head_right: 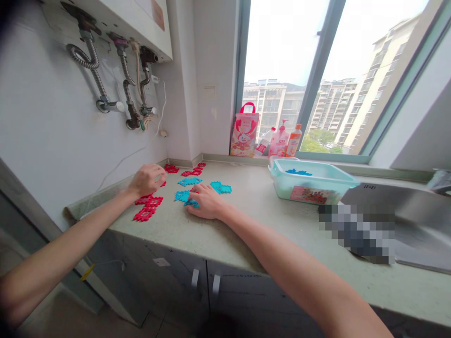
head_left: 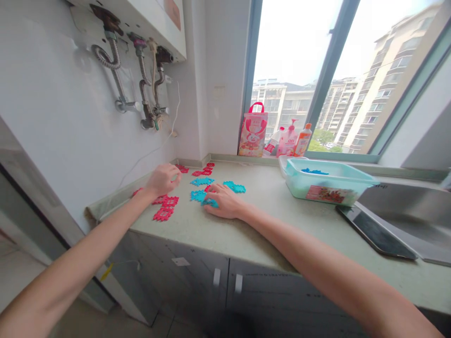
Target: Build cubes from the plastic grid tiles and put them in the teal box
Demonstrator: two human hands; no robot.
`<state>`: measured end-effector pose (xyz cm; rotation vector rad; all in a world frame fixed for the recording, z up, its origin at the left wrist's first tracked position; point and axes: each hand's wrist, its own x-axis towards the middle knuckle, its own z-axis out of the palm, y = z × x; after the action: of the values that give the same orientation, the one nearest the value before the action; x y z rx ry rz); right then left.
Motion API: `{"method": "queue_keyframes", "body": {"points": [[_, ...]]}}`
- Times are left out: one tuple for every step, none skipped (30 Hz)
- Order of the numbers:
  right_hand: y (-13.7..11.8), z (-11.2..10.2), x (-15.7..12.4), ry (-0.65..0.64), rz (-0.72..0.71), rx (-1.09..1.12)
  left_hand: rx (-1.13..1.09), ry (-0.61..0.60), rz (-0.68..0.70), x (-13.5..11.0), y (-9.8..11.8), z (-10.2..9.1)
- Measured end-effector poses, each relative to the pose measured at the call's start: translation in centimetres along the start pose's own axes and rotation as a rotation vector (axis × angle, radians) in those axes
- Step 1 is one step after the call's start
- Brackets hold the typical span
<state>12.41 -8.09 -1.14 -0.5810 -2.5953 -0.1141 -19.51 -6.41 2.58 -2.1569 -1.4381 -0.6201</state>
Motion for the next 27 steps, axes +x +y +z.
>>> {"method": "queue_keyframes", "body": {"points": [[0.2, -0.1, -0.1, 0.002, -0.010, 0.004, -0.054, -0.069, 0.039, 0.9, 0.9, 0.4], [0.4, -0.3, -0.3, 0.001, -0.021, 0.008, -0.105, -0.155, 0.073, 1.9, 1.9, 0.9], [0.7, -0.4, -0.4, -0.006, -0.034, 0.012, -0.133, -0.242, 0.089, 2.8, 2.7, 1.6], [1.0, -0.5, -0.5, -0.019, -0.052, 0.015, -0.135, -0.351, 0.104, 3.6, 3.4, 2.2], [1.3, -0.7, -0.6, -0.036, -0.070, 0.016, -0.120, -0.445, 0.100, 4.3, 4.0, 2.9], [1.6, -0.9, -0.7, -0.054, -0.085, 0.013, -0.088, -0.523, 0.085, 4.8, 4.5, 3.3], [1.9, -1.2, -0.9, -0.072, -0.093, 0.006, -0.044, -0.577, 0.066, 5.0, 4.8, 3.5], [2.2, -1.4, -1.0, -0.089, -0.092, -0.007, 0.008, -0.603, 0.044, 5.0, 5.1, 3.4], [2.5, -1.7, -1.1, -0.104, -0.082, -0.024, 0.063, -0.612, 0.025, 4.8, 5.4, 3.0], [2.8, -1.9, -1.2, -0.118, -0.067, -0.044, 0.118, -0.605, 0.012, 4.5, 5.7, 2.4], [3.1, -2.2, -1.4, -0.131, -0.050, -0.067, 0.170, -0.593, 0.006, 4.1, 6.1, 1.5], [3.4, -2.4, -1.5, -0.145, -0.028, -0.090, 0.215, -0.582, 0.001, 3.5, 6.6, 0.5], [3.8, -2.6, -1.6, -0.158, -0.001, -0.113, 0.251, -0.563, 0.005, 2.9, 7.3, -0.6], [4.1, -2.7, -1.8, -0.168, 0.030, -0.135, 0.279, -0.539, 0.016, 2.3, 8.2, -1.8], [4.4, -2.7, -1.9, -0.176, 0.063, -0.156, 0.297, -0.522, 0.036, 1.7, 9.2, -2.9], [4.7, -2.7, -1.9, -0.179, 0.093, -0.175, 0.311, -0.507, 0.060, 1.0, 10.3, -3.9], [4.9, -2.7, -1.9, -0.182, 0.119, -0.190, 0.328, -0.497, 0.080, 0.4, 11.5, -4.8], [5.1, -2.7, -1.9, -0.184, 0.139, -0.205, 0.338, -0.492, 0.104, -0.2, 12.7, -5.6], [5.2, -2.7, -1.8, -0.187, 0.155, -0.219, 0.339, -0.493, 0.124, -0.8, 14.0, -6.3], [5.3, -2.8, -1.7, -0.192, 0.169, -0.231, 0.321, -0.499, 0.146, -1.3, 15.3, -6.9], [5.4, -3.1, -1.7, -0.197, 0.178, -0.239, 0.291, -0.501, 0.160, -1.7, 16.6, -7.4], [5.4, -3.4, -1.7, -0.195, 0.180, -0.241, 0.252, -0.501, 0.177, -2.1, 17.8, -7.8], [5.5, -3.9, -2.0, -0.181, 0.173, -0.232, 0.206, -0.496, 0.198, -2.3, 18.9, -8.1], [5.6, -4.4, -2.4, -0.151, 0.162, -0.213, 0.148, -0.490, 0.228, -2.4, 19.9, -8.2], [5.8, -5.0, -3.0, -0.104, 0.149, -0.181, 0.088, -0.483, 0.265, -2.2, 20.7, -8.3], [6.1, -5.5, -3.9, -0.046, 0.138, -0.141, 0.035, -0.465, 0.300, -1.8, 21.2, -8.2], [6.4, -5.9, -4.8, 0.015, 0.132, -0.100, -0.006, -0.440, 0.330, -1.2, 21.5, -8.0]]}}
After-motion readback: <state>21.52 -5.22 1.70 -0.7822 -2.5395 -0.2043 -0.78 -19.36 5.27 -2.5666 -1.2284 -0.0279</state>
